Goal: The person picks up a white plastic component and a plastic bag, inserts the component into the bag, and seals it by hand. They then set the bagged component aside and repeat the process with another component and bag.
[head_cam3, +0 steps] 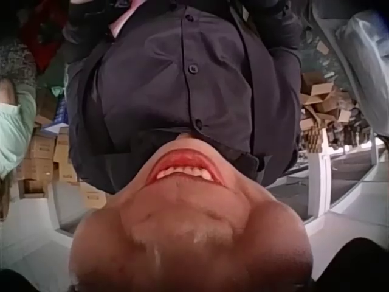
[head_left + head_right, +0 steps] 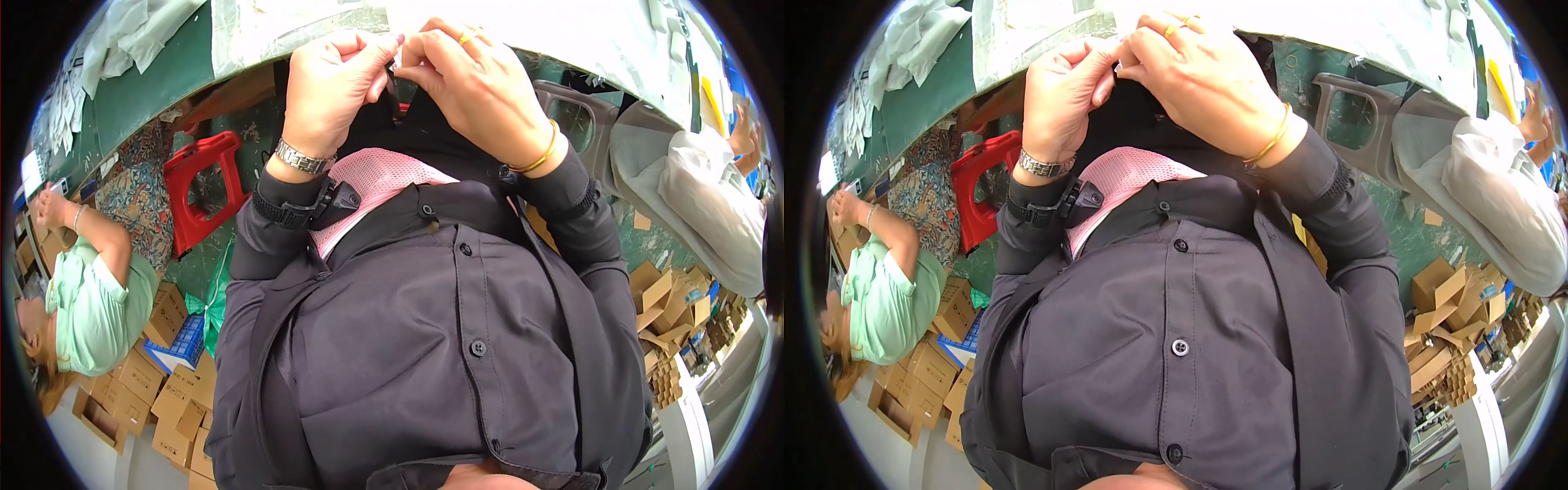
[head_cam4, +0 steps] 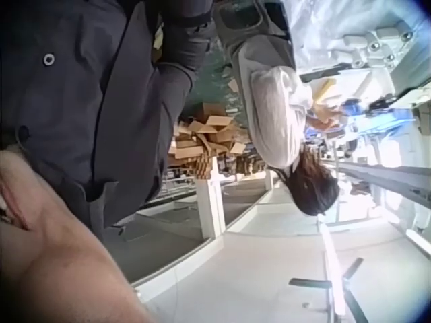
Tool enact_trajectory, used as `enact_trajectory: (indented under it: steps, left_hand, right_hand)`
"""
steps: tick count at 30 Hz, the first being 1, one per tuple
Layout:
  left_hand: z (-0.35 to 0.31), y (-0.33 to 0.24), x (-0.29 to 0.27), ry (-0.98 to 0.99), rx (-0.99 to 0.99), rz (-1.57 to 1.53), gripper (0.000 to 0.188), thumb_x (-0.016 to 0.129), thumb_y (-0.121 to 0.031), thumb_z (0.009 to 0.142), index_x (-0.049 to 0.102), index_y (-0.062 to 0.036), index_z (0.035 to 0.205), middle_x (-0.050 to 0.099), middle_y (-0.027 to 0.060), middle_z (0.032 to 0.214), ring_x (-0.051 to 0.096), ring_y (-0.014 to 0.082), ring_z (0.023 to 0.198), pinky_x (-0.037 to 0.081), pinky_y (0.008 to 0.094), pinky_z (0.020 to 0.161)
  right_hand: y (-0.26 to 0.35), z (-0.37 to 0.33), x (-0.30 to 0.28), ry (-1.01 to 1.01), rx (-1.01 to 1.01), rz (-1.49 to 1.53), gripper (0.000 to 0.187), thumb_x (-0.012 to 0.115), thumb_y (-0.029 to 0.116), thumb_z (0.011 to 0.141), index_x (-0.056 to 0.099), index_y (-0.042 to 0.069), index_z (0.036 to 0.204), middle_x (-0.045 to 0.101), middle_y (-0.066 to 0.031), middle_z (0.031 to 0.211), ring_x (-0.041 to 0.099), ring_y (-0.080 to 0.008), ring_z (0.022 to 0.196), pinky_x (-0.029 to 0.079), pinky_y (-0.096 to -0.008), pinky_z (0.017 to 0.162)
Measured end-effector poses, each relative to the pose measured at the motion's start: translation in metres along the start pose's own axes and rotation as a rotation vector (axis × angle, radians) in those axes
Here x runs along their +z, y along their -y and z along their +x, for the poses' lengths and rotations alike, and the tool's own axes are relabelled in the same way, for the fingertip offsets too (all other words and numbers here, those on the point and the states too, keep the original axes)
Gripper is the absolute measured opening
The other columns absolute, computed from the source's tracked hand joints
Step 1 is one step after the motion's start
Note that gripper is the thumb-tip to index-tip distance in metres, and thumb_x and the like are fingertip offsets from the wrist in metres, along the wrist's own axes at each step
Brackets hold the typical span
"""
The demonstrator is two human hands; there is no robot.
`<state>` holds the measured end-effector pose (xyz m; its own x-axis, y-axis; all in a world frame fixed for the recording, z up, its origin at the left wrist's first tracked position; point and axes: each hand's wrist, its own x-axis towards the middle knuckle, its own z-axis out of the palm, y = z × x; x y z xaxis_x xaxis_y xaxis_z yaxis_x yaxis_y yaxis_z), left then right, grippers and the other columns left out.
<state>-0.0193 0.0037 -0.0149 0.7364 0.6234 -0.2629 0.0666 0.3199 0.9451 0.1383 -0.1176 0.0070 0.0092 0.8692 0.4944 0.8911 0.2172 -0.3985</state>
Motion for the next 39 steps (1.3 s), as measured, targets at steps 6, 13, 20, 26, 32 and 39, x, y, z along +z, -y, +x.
enact_trajectory:
  steps: [6, 13, 20, 26, 32, 39]
  left_hand:
    - [-0.002, -0.007, -0.002, -0.056, 0.006, 0.01, 0.022, 0.076, -0.02, 0.101, 0.075, -0.0002, 0.09, 0.06, -0.0042, 0.063, 0.046, 0.0011, 0.054, 0.031, 0.0201, 0.051]
    - [-0.007, -0.011, 0.002, -0.026, -0.02, 0.031, 0.023, 0.075, -0.02, 0.102, 0.075, -0.0008, 0.09, 0.059, -0.0048, 0.063, 0.045, 0.0006, 0.053, 0.031, 0.02, 0.051]
    - [-0.009, -0.005, 0.007, -0.005, 0.021, 0.046, 0.025, 0.074, -0.021, 0.103, 0.074, -0.0007, 0.089, 0.059, -0.0048, 0.064, 0.045, 0.0002, 0.054, 0.03, 0.0195, 0.051]
    - [-0.004, -0.002, 0.001, -0.04, 0.004, -0.012, 0.025, 0.074, -0.022, 0.103, 0.075, -0.0003, 0.091, 0.059, -0.0055, 0.064, 0.044, -0.0002, 0.054, 0.029, 0.019, 0.051]
    - [-0.006, -0.009, -0.015, -0.039, -0.001, 0.049, 0.025, 0.074, -0.025, 0.103, 0.076, -0.0022, 0.093, 0.059, -0.006, 0.064, 0.042, -0.0003, 0.053, 0.029, 0.0186, 0.051]
    - [-0.022, -0.027, -0.035, -0.065, -0.115, 0.174, 0.027, 0.072, -0.03, 0.104, 0.077, -0.0045, 0.096, 0.057, -0.0066, 0.061, 0.042, -0.0001, 0.052, 0.029, 0.019, 0.05]
  right_hand:
    - [0.002, -0.009, -0.021, -0.056, 0.092, 0.292, 0.017, 0.078, 0.009, 0.093, 0.064, 0.004, 0.1, 0.063, -0.0052, 0.098, 0.06, -0.024, 0.082, 0.05, -0.034, 0.075]
    - [0.007, 0.002, -0.021, -0.039, 0.196, 0.275, 0.02, 0.08, 0.013, 0.093, 0.067, 0.003, 0.104, 0.065, -0.0051, 0.098, 0.061, -0.0214, 0.081, 0.05, -0.032, 0.075]
    - [-0.005, -0.006, 0.001, 0.003, 0.122, 0.159, 0.019, 0.08, 0.015, 0.092, 0.067, 0.003, 0.101, 0.064, -0.0078, 0.095, 0.062, -0.0261, 0.078, 0.05, -0.0318, 0.072]
    - [-0.001, -0.007, -0.009, 0.03, -0.001, 0.2, 0.019, 0.076, 0.014, 0.096, 0.061, 0.002, 0.094, 0.064, -0.01, 0.094, 0.067, -0.0277, 0.083, 0.053, -0.0342, 0.074]
    - [-0.001, -0.016, -0.034, -0.155, 0.063, 0.585, 0.017, 0.07, 0.013, 0.102, 0.059, 0.002, 0.096, 0.068, -0.0099, 0.095, 0.068, -0.0228, 0.083, 0.056, -0.0357, 0.076]
    - [-0.033, -0.076, -0.086, -0.585, 0.69, 0.588, 0.018, 0.076, 0.008, 0.1, 0.068, 0.002, 0.115, 0.071, -0.0083, 0.093, 0.064, -0.0183, 0.076, 0.052, -0.0364, 0.082]
